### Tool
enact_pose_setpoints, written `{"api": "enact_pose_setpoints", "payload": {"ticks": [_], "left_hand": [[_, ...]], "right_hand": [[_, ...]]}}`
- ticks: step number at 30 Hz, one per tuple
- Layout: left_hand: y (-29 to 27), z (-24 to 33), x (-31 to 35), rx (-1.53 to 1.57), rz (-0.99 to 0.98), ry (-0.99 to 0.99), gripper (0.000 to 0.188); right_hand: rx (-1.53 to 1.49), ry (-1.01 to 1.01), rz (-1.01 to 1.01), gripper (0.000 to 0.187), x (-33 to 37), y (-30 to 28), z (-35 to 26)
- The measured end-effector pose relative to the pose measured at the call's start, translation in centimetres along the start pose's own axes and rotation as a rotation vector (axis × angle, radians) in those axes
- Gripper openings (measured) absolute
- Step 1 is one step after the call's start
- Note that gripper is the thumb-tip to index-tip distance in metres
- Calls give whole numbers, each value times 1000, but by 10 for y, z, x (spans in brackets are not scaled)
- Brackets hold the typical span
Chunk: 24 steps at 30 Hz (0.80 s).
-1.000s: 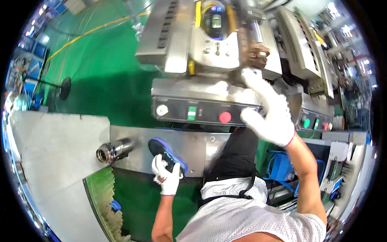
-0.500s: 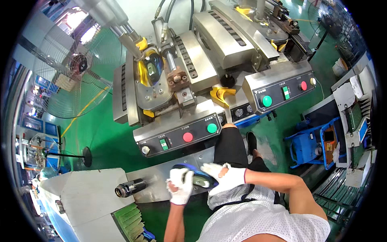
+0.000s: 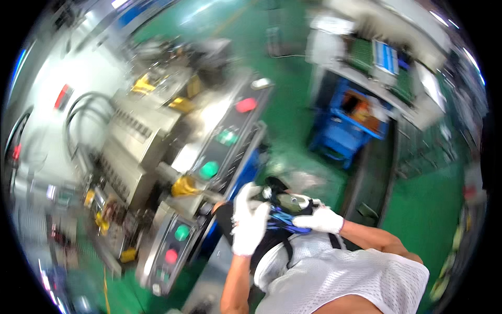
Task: The person, wearing white gloves, repeatedly places blue shoe components into a lasting machine, operates the machine via its buttons, and then transfers the processed components to a nearby conveyor belt.
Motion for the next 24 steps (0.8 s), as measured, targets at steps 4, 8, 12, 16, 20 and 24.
{"api": "enact_pose_setpoints", "payload": {"ticks": [4, 8, 12, 16, 20, 24], "left_hand": [[26, 31, 4, -1, 30, 171, 65], [33, -12, 4, -65, -70, 41, 53], [23, -45, 9, -374, -65, 10, 56], [4, -92, 35, -504, -46, 42, 55], [-21, -104, 70, -427, 135, -245, 52], [-43, -105, 105, -388, 423, -176, 52]], "right_hand": [[-361, -100, 547, 57, 11, -115, 7], [-185, -274, 1142, 49, -23, -252, -11], [463, -235, 1371, 55, -136, -357, -39], [797, 99, 1111, 57, -246, -434, 75], [869, 169, 975, 58, -296, -447, 142], [853, 147, 957, 60, -297, -460, 172]]}}
Point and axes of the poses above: each hand's wrist, its own x-axis away from the middle knuckle, its own y-axis out of the palm, z = x × y, the point moved 7 cm from there along -x, towards the middle knuckle, and after that the axes turned 7 degrees about x, right-handed, at the moved point
